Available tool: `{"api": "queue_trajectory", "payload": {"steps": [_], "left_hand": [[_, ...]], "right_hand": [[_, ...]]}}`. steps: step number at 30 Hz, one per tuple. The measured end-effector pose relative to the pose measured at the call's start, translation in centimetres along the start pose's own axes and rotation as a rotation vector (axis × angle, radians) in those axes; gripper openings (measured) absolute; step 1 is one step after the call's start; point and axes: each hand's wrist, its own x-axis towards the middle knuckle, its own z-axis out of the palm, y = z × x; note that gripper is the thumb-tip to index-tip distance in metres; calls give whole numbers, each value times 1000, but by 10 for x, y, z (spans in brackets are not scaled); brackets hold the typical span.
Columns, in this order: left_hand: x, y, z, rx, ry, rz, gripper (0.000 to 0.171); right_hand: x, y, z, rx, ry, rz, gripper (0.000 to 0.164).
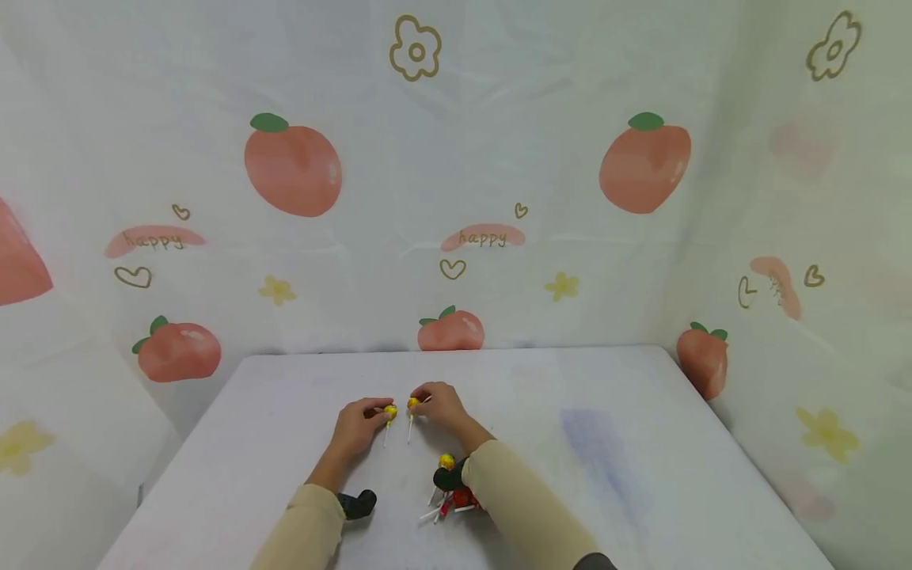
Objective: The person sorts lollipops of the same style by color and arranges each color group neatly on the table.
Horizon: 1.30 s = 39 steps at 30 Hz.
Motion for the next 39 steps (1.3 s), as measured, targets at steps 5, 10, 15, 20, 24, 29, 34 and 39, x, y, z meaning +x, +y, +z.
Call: {"api": "queue_trajectory", "payload": {"steps": [5,10,15,20,24,29,34,39], "left_hand": [[-2,-1,0,3,2,-1,27],[-2,1,0,-5,3,-1,27],[-1,1,-1,-3,7,-3,27],[0,-1,0,-1,9,-1,27],[1,-1,0,3,6,-1,27],[1,0,0,9,-3,-3,28],[1,0,1,15,1,0,28],[1,0,1,23,4,-2,28]], "right_hand": [[-1,-1,17,29,28,11,15],[0,-1,25,-4,68,24,16],[-1,-2,28,-27,82,30,16],[-1,-3,28,-20,82,50,16],[-1,-3,28,-12,81,63,16],[-2,-3,28,-14,82,75,17],[-3,-4,28,-26,98,66,17],[-3,-5,27,-24,99,73,19]]}}
